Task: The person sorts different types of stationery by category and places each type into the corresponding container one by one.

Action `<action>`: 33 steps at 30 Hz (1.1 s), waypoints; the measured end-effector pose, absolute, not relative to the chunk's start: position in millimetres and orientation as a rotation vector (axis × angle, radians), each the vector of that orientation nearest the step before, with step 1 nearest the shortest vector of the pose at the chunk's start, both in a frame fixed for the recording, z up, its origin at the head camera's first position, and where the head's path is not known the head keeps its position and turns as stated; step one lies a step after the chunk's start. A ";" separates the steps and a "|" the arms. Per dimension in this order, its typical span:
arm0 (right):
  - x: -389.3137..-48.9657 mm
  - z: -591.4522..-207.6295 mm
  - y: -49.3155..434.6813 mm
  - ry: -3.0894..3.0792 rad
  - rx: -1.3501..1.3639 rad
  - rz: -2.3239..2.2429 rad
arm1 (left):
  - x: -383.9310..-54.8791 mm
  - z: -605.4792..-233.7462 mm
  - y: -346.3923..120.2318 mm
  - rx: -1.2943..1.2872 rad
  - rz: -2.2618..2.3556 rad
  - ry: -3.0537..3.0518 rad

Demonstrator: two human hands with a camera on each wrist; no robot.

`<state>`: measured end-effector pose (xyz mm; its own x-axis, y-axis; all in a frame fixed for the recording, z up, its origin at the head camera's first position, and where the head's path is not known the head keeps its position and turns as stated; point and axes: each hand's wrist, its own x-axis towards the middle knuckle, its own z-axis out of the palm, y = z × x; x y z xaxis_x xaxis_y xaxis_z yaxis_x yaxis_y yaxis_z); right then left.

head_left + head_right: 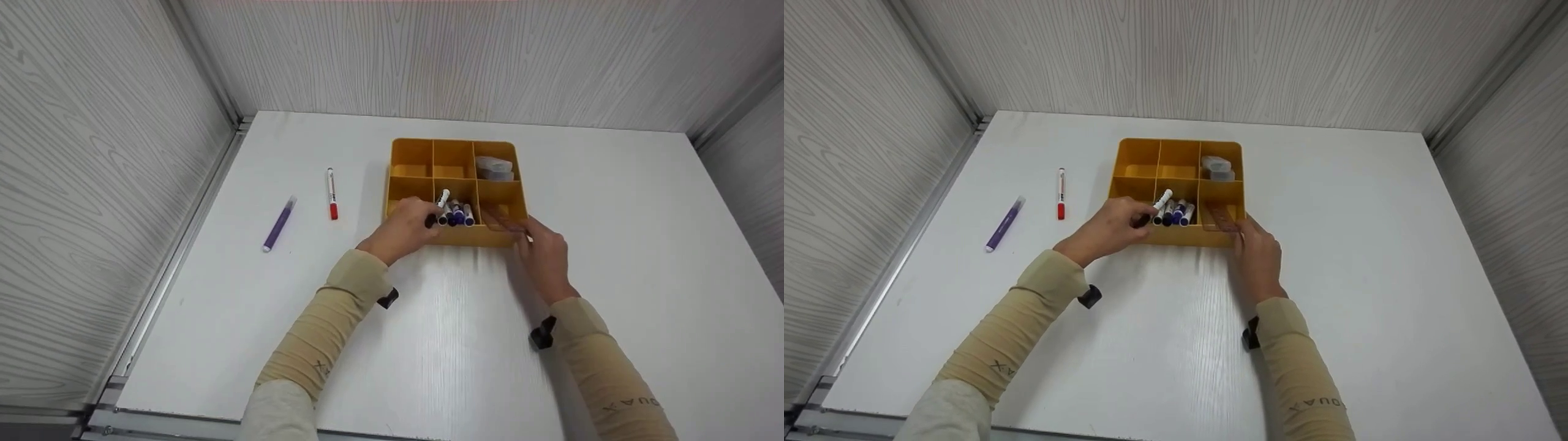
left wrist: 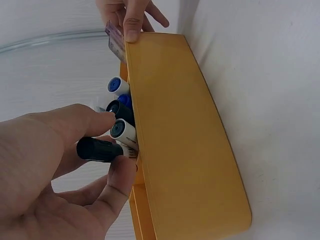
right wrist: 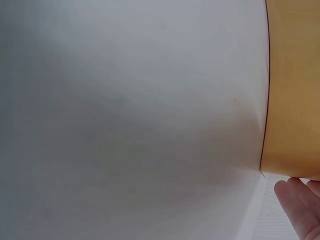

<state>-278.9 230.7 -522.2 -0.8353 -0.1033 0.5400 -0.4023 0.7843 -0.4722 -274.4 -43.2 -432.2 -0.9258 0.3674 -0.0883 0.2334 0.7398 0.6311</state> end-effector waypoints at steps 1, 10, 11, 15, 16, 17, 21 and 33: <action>-278.9 -522.4 230.3 -2.475 0.381 0.811 | -274.9 -432.0 -42.9 0.479 0.937 2.733; -279.1 -525.5 230.2 -2.509 0.343 0.817 | -282.2 -432.7 -33.2 0.448 0.846 2.752; -279.0 -525.9 230.1 -2.514 0.337 0.815 | -282.8 -433.7 -32.5 0.446 0.839 2.761; -279.5 -526.0 230.0 -2.515 0.335 0.814 | -283.8 -437.5 -30.8 0.437 0.812 2.796; -279.7 -525.8 230.1 -2.513 0.336 0.808 | -283.7 -438.2 -30.6 0.433 0.810 2.801; -279.9 -525.7 230.2 -2.509 0.341 0.810 | -283.5 -438.8 -30.6 0.427 0.810 2.804; -279.8 -524.6 230.1 -2.486 0.365 0.818 | -281.3 -440.9 -31.8 0.429 0.807 2.823; -279.4 -524.4 231.7 -2.478 0.381 0.845 | -275.1 -441.8 -45.0 0.465 0.936 2.842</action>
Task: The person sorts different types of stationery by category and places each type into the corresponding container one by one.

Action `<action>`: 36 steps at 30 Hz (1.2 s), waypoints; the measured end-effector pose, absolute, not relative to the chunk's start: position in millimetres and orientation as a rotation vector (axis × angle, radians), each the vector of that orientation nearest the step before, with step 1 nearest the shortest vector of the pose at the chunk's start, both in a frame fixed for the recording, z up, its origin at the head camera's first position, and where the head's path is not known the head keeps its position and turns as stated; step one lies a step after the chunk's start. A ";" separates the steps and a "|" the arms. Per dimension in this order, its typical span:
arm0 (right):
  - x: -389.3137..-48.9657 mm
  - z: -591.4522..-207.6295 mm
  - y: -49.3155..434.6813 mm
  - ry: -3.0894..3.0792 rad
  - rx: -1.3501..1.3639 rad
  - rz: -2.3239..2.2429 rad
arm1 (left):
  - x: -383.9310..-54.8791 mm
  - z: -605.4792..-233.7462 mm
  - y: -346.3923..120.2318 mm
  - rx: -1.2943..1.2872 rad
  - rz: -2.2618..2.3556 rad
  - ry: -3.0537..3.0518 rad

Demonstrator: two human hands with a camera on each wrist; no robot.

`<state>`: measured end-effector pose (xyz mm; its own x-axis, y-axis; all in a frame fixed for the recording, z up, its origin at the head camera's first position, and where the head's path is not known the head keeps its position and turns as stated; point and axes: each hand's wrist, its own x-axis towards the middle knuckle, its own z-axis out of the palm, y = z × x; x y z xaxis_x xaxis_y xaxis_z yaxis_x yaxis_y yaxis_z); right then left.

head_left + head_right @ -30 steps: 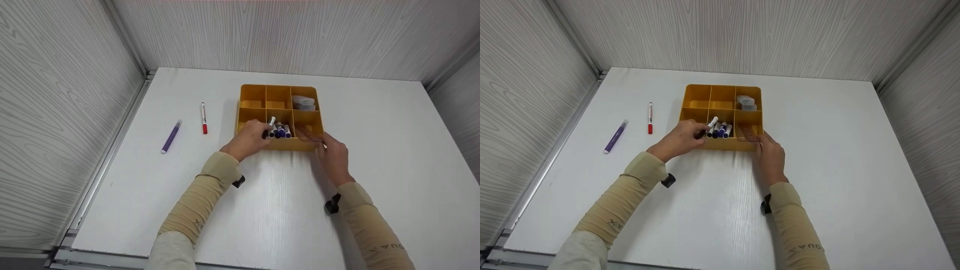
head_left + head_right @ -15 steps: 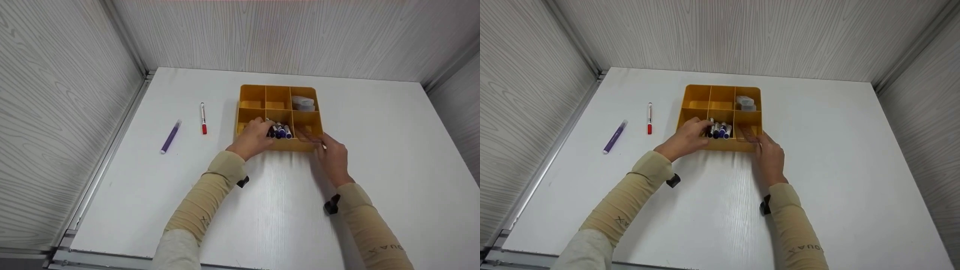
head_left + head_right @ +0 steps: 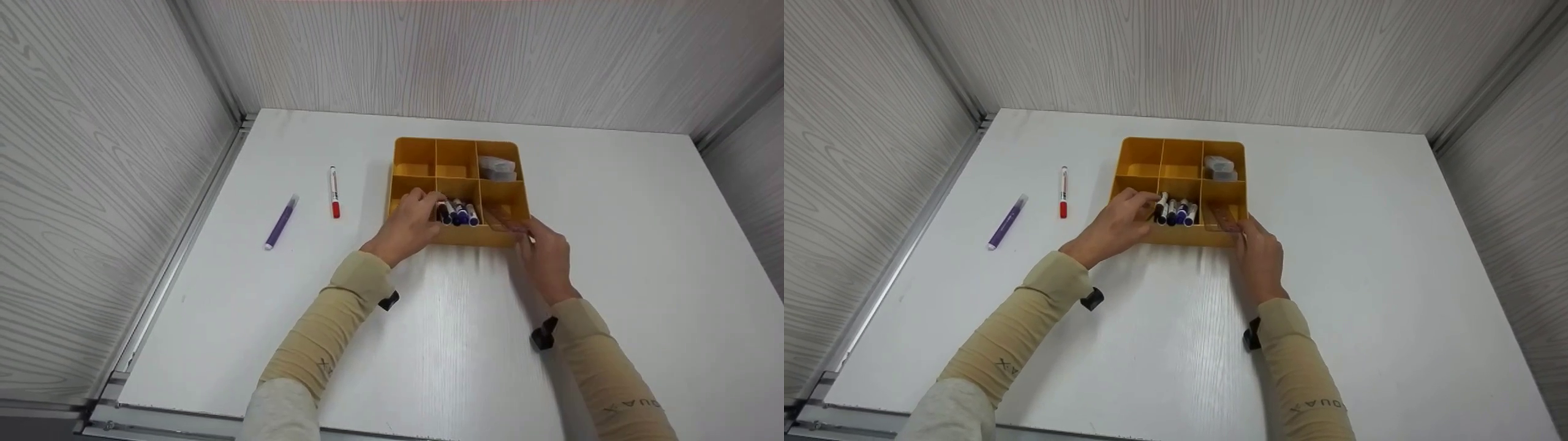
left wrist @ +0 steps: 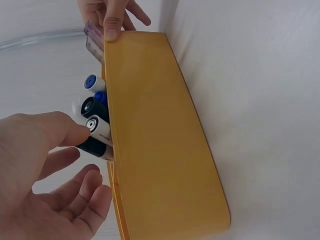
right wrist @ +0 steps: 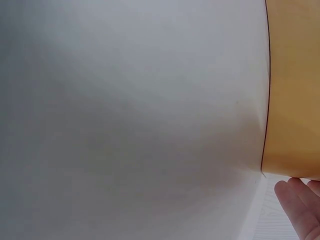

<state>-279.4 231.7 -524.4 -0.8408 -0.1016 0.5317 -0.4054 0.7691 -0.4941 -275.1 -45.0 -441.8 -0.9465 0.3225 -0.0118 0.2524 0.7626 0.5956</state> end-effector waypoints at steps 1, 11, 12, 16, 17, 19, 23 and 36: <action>-279.4 -524.4 231.8 -2.479 0.380 0.846 | -274.7 -441.6 -47.4 0.464 0.944 2.850; -279.6 -523.1 231.9 -2.467 0.398 0.860 | -268.1 -441.7 -82.5 0.390 1.041 2.912; -279.6 -523.2 231.8 -2.466 0.399 0.860 | -267.4 -442.3 -86.9 0.371 1.047 2.919; -279.5 -523.4 231.3 -2.468 0.400 0.859 | -266.0 -443.9 -106.3 0.289 1.048 2.947; -279.3 -523.4 231.0 -2.472 0.398 0.860 | -266.1 -444.4 -111.8 0.274 1.045 2.959; -279.4 -523.6 230.8 -2.479 0.394 0.855 | -265.8 -445.1 -122.5 0.216 1.056 2.964; -279.6 -524.2 230.9 -2.488 0.382 0.830 | -265.1 -448.9 -143.7 0.112 1.080 2.995; -279.3 -524.1 230.4 -2.492 0.366 0.820 | -256.3 -467.3 -204.4 -0.200 0.941 3.088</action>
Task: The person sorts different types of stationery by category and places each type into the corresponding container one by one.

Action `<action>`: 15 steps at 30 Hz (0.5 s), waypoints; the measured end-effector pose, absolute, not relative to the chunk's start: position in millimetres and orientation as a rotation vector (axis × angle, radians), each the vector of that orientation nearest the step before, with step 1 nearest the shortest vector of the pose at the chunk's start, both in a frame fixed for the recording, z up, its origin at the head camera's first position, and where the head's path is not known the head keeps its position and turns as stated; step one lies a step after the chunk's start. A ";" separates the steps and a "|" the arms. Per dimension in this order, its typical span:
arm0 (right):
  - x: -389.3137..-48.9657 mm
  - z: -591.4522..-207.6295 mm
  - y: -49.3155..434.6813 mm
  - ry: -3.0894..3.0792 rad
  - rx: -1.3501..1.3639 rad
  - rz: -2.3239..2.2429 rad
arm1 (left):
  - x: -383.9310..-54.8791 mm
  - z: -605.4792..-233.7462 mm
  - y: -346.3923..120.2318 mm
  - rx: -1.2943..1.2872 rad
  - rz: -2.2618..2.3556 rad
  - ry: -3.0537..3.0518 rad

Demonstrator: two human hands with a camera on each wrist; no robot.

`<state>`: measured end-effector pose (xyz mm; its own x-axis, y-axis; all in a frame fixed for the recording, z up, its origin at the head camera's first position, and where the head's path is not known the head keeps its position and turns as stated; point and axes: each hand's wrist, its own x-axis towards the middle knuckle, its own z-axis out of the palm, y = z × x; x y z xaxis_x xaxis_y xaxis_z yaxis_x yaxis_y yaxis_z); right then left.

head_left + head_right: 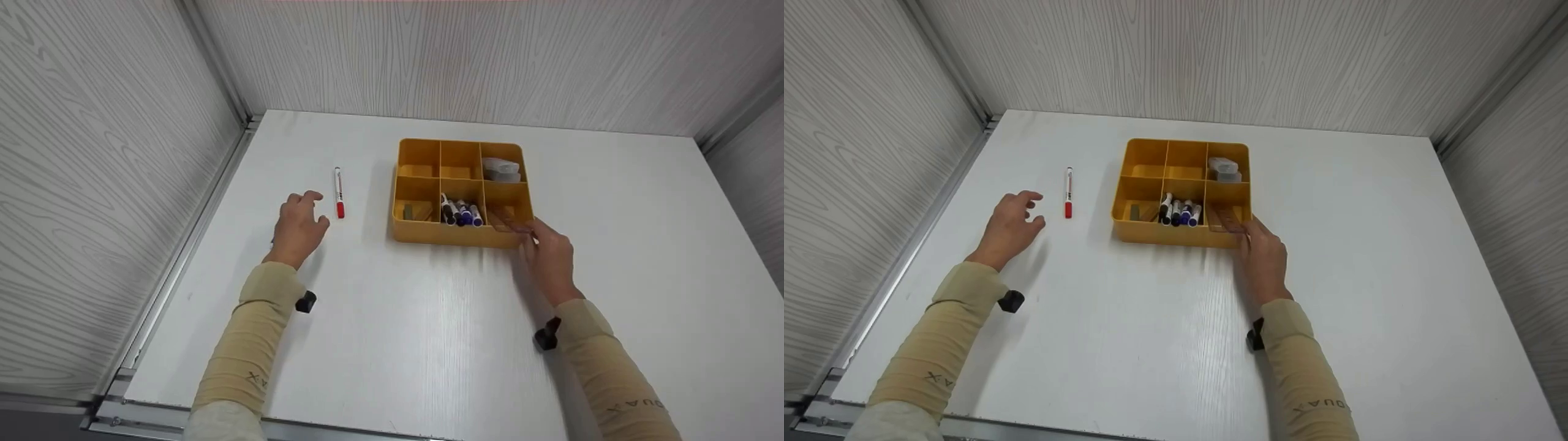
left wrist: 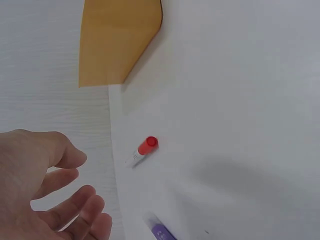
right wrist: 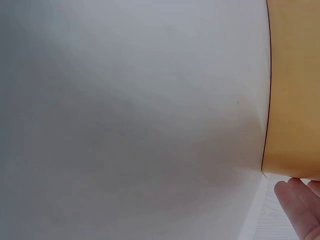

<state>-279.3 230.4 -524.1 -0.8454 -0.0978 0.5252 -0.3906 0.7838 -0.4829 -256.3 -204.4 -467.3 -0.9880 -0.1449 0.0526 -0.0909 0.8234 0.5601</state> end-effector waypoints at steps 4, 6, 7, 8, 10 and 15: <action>-278.8 -522.8 229.8 -2.496 0.365 0.836 | -253.5 -474.8 -220.1 0.294 -0.827 -2.937; -278.6 -522.4 229.3 -2.492 0.368 0.840 | -251.7 -479.2 -227.0 0.328 -0.809 -2.947; -278.4 -522.2 229.2 -2.493 0.368 0.841 | -251.3 -481.1 -230.0 0.340 -0.799 -2.953; -278.4 -522.5 229.2 -2.493 0.368 0.841 | -250.9 -483.1 -232.9 0.354 -0.794 -2.958; -278.4 -522.7 229.3 -2.499 0.366 0.838 | -250.8 -486.3 -237.7 0.375 -0.781 -2.968; -278.1 -522.9 229.9 -2.526 0.347 0.830 | -252.7 -493.3 -246.7 0.453 -0.769 -2.997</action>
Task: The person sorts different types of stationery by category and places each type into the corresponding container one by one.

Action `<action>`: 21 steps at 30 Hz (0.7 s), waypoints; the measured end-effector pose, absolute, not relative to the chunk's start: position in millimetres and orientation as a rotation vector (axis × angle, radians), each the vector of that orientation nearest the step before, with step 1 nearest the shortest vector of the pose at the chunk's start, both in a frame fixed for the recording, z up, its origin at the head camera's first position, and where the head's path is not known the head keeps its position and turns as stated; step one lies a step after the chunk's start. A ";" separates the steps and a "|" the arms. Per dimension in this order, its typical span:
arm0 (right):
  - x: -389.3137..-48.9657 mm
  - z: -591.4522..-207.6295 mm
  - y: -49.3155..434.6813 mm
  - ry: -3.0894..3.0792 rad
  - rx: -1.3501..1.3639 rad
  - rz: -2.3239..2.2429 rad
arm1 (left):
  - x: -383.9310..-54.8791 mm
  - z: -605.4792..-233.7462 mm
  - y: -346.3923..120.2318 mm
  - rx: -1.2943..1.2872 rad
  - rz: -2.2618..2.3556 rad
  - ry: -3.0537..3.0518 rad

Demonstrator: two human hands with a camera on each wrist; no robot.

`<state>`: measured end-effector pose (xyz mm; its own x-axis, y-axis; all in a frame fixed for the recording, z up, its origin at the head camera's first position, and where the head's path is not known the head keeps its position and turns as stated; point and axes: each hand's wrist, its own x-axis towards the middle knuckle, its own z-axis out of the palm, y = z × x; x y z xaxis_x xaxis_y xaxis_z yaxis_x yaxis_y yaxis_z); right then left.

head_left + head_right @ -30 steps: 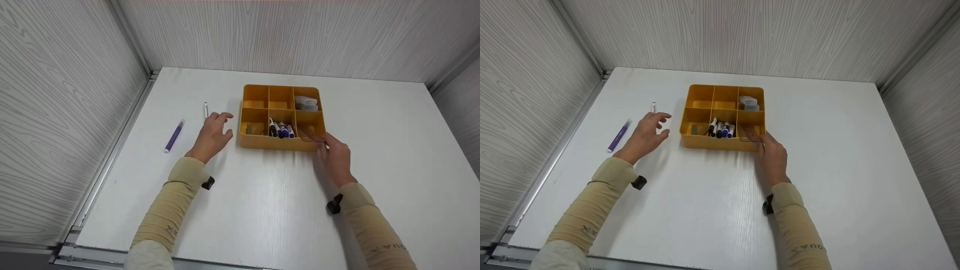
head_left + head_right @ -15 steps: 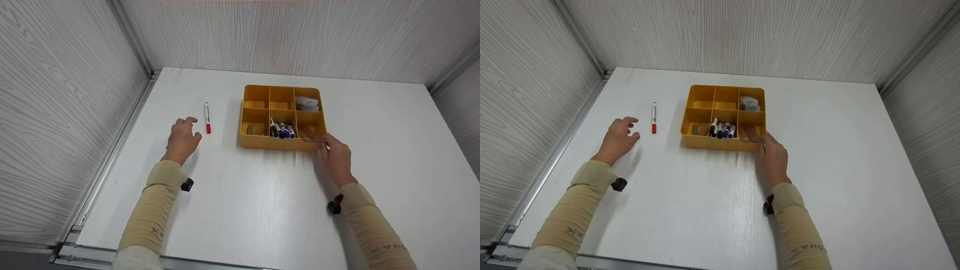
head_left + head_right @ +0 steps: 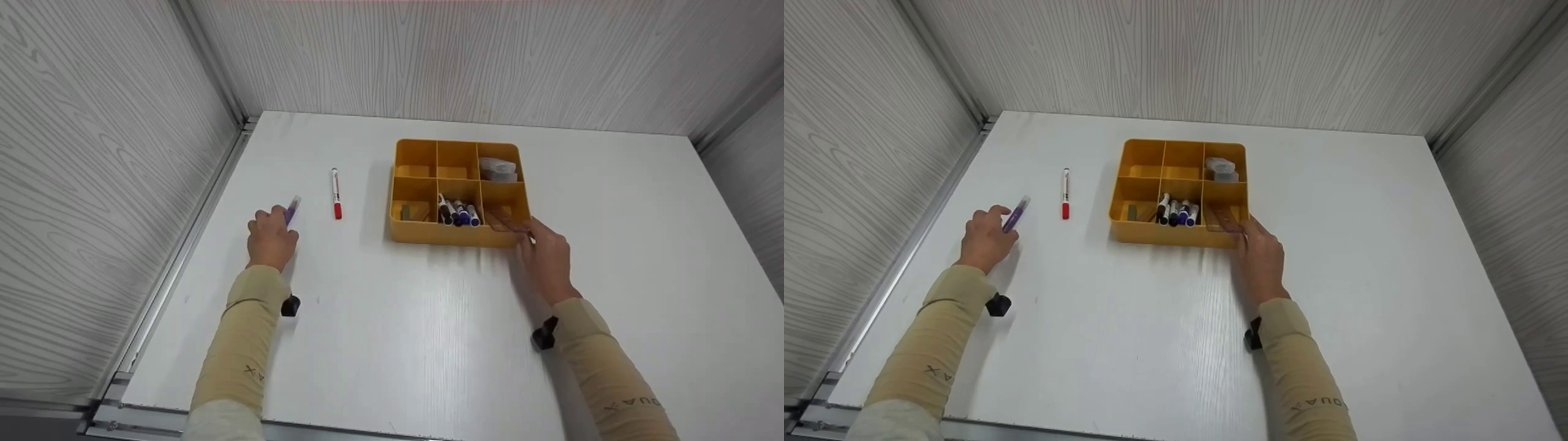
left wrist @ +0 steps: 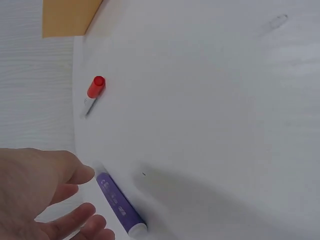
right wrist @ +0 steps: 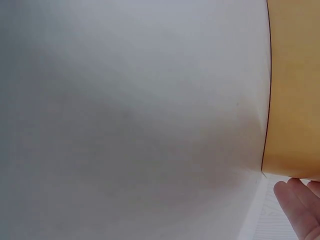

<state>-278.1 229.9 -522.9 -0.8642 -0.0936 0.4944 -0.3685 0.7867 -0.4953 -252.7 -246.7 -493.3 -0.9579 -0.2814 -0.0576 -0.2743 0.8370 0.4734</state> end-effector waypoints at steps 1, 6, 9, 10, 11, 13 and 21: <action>-278.1 -522.5 229.8 -2.529 0.343 0.827 | -252.6 -494.5 -248.0 0.469 -0.761 -3.000; -278.3 -521.5 229.0 -2.534 0.337 0.820 | -250.4 -501.8 -251.8 0.518 -0.669 -2.998; -277.5 -521.3 228.8 -2.535 0.336 0.823 | -249.0 -507.3 -252.2 0.533 -0.612 -2.997; -277.3 -521.1 228.7 -2.538 0.333 0.822 | -248.9 -509.1 -252.4 0.535 -0.597 -2.999; -277.3 -521.2 228.7 -2.540 0.331 0.823 | -248.8 -510.8 -252.5 0.535 -0.576 -3.000; -277.3 -521.4 228.7 -2.545 0.327 0.821 | -248.8 -513.9 -252.9 0.529 -0.544 -3.004; -277.3 -523.3 229.8 -2.526 0.343 0.804 | -249.4 -517.0 -253.2 0.511 -0.522 -3.022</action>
